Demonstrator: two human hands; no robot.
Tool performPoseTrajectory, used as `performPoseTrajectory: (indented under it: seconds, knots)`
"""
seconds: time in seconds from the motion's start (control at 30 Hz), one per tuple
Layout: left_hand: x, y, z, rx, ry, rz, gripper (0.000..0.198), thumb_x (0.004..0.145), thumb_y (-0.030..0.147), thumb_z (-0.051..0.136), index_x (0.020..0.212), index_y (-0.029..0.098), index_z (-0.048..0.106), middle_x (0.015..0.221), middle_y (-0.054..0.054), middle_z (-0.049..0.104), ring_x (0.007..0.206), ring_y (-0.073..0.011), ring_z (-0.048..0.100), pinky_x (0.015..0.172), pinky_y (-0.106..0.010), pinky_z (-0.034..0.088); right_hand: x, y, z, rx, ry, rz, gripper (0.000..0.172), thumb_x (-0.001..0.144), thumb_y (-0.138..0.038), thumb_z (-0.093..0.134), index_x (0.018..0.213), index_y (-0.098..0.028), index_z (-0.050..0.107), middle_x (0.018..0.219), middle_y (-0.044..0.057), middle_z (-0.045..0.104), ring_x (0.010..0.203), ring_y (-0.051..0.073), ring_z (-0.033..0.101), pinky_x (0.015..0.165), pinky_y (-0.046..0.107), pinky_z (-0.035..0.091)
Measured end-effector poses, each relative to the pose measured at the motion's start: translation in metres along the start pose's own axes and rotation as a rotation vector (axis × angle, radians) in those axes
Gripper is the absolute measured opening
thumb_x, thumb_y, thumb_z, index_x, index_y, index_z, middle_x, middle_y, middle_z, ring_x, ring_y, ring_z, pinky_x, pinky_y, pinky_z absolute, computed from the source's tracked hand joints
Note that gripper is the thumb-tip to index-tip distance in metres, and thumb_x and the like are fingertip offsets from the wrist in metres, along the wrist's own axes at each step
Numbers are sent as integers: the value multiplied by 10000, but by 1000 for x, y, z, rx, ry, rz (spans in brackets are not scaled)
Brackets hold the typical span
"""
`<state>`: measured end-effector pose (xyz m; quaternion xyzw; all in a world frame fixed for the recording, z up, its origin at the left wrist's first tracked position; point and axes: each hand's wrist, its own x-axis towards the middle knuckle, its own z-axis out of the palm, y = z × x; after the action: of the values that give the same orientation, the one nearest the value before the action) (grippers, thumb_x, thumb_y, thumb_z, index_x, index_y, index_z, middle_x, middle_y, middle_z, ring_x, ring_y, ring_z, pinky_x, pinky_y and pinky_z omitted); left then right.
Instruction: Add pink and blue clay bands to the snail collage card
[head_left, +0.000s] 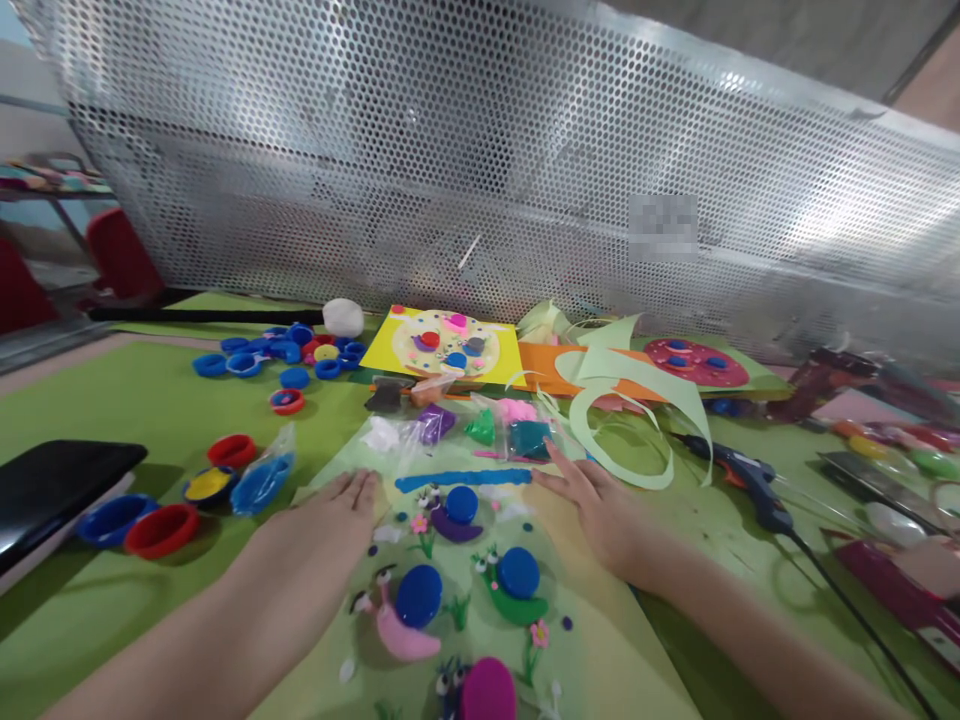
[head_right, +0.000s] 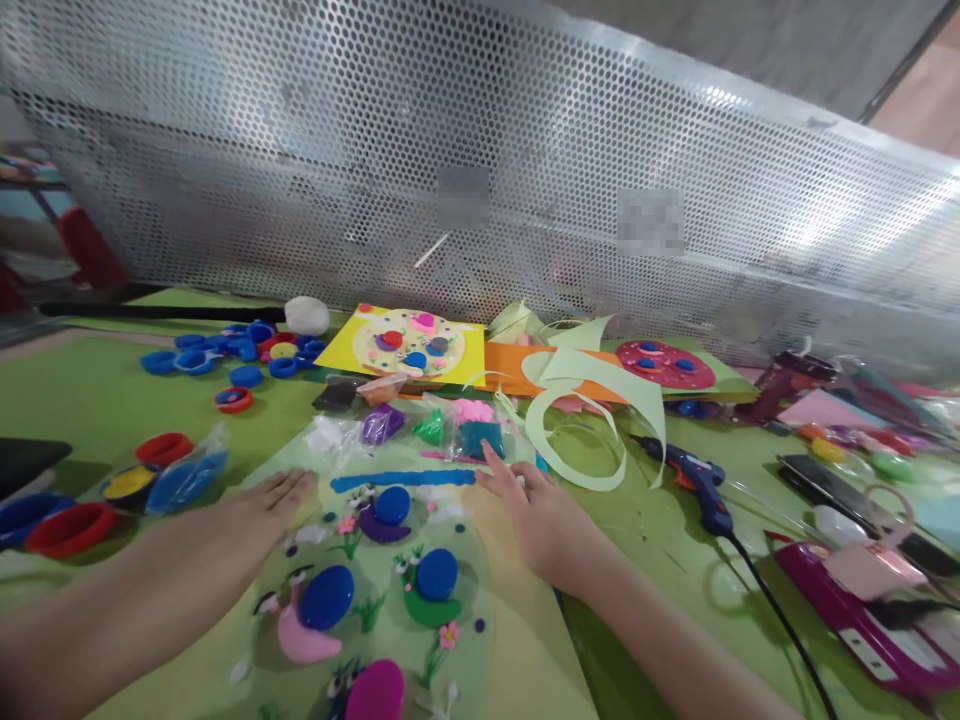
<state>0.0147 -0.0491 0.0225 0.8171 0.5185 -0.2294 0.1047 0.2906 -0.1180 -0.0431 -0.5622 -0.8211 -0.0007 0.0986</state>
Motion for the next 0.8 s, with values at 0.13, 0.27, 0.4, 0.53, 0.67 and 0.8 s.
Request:
performPoseTrajectory:
  seconds: [0.13,0.27,0.4,0.53,0.67,0.8]
  knots:
    - [1,0,1,-67,43,-1,633,737,-85,233,1356,46,230,1441,-145,203,1319,-219,254,1074,-346,264,2,-2,1,-81,42,-7,955,656,25,338,1396,-123,-248,1214,59,600,1002,278,533,815,422,473]
    - [0,1,2,-62,47,-36,622,753,-90,204,1360,42,217,1449,-139,200,1320,-207,245,1069,-324,275,3,-3,0,-153,74,22,906,683,23,334,1424,-114,-169,1152,76,633,933,261,544,797,403,459]
    - [-2,1,3,-1,43,-27,646,750,-89,233,1376,63,177,1461,-126,184,1325,-188,249,1064,-311,288,3,0,-4,-229,98,-20,831,709,21,335,1444,-85,-39,1059,103,662,856,246,554,760,381,454]
    - [-3,1,2,16,45,-38,629,756,-103,204,1364,55,228,1450,-134,220,1316,-183,277,1055,-302,301,3,1,-7,-370,165,-80,754,729,20,337,1433,-23,71,853,120,676,734,240,548,700,370,458]
    - [1,-1,5,23,68,-8,619,760,-91,218,1361,50,255,1447,-149,231,1315,-193,281,1049,-303,309,2,-1,-8,-515,171,-112,731,745,11,355,1425,14,87,613,77,619,715,265,554,718,412,456]
    - [3,-4,10,45,102,-8,628,754,-82,228,1362,65,287,1441,-146,274,1307,-199,312,1024,-325,351,-1,-7,-12,-378,175,-5,836,714,24,339,1436,-57,-75,876,119,679,850,265,586,717,384,484]
